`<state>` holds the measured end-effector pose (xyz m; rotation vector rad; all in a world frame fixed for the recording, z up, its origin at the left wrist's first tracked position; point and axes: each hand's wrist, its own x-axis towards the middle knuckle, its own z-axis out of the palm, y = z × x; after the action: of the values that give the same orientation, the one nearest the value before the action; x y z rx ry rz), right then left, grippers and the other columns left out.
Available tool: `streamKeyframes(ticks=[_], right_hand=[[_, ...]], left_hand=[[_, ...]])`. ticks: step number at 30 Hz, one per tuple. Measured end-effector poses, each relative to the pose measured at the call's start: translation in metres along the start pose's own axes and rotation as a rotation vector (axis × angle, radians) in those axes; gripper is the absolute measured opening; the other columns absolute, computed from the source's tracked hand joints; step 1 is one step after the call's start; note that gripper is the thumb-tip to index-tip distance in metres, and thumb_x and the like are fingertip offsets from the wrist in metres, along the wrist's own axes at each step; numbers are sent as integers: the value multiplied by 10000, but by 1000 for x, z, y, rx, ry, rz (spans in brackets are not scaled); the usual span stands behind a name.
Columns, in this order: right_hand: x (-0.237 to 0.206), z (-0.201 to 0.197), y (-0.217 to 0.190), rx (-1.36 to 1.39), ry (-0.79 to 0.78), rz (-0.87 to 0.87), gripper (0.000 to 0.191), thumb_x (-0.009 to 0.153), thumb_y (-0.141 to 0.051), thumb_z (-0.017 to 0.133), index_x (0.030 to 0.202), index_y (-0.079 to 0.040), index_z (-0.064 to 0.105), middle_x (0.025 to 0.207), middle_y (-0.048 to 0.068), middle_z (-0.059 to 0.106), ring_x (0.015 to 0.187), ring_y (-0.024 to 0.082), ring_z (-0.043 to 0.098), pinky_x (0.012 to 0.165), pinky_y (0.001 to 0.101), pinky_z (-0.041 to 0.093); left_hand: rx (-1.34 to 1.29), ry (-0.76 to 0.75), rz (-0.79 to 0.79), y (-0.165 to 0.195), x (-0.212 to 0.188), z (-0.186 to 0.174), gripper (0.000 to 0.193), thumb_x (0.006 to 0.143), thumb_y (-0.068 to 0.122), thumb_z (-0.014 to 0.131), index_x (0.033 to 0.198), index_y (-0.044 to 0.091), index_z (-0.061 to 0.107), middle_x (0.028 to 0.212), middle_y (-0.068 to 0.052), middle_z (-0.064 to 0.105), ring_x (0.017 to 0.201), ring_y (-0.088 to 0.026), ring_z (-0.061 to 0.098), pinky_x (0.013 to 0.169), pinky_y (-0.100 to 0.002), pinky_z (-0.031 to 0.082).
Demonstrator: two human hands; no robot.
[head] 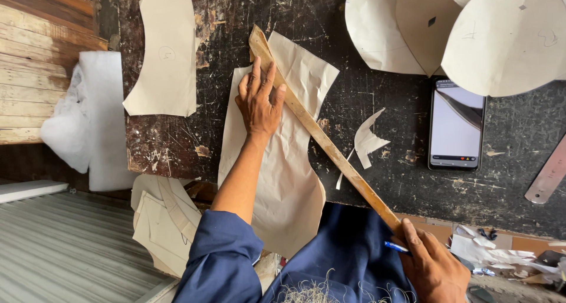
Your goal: The person traces a curved pattern onto paper using a pen, then uses a wooden ruler to draw straight lines and mark measurements. They cut the paper along the traced lines with scissors and continue marking additional lines on the cut piece.
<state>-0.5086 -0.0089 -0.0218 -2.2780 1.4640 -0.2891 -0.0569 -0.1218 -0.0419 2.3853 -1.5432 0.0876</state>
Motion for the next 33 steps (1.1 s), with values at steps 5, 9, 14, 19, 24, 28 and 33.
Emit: streamKeyframes(ticks=[5,9,14,19,24,28,33], right_hand=[[0,0,-3,-5,29,-5,595,768,-304,838,1336,-230,678,947,-19,737,785,192,724,585,343,542],[5,-2,-5,16,19,-6,544,808,-266,820,1331,-211,678,953,-13,737,800,179,725,590,333,539],[14,-5,-7,-1,-92,38,606,723,-306,809,1301,-202,658,967,-6,735,839,200,719,651,338,559],[11,-14,-8,11,-68,6,601,759,-303,794,1326,-184,635,892,8,703,771,216,708,605,365,547],[12,-4,-5,27,-77,-47,561,797,-270,767,1328,-162,627,869,13,685,699,229,698,535,385,527],[-2,-5,5,-36,-135,12,604,809,-269,759,1389,-181,614,937,-7,708,739,197,716,600,352,556],[-22,-34,40,-309,-322,115,613,873,-407,768,1445,-259,603,1050,-88,749,760,57,719,630,247,567]], left_hand=[[-64,29,84,-1,-2,-4,803,922,709,446,1596,271,445,1723,-24,268,1494,-385,308,1209,-550,241],[-86,19,72,-2,-2,-3,826,935,723,391,1605,242,430,1724,-28,273,1494,-382,299,1224,-556,231],[-81,9,43,-1,-1,0,784,983,703,342,1610,242,431,1727,-3,296,1495,-369,314,1234,-542,241],[-45,0,31,2,-1,-2,760,995,669,325,1610,234,418,1716,-2,294,1466,-362,330,1180,-519,277],[-68,15,48,4,-1,-3,724,1019,599,319,1630,217,385,1726,-15,284,1460,-357,337,1202,-511,281],[-106,13,38,2,0,-2,711,1007,569,334,1613,203,399,1718,-68,280,1444,-355,347,1180,-486,276],[-116,60,99,-1,-1,-1,731,1013,595,374,1604,168,426,1703,-35,360,1482,-323,357,1268,-464,271]])
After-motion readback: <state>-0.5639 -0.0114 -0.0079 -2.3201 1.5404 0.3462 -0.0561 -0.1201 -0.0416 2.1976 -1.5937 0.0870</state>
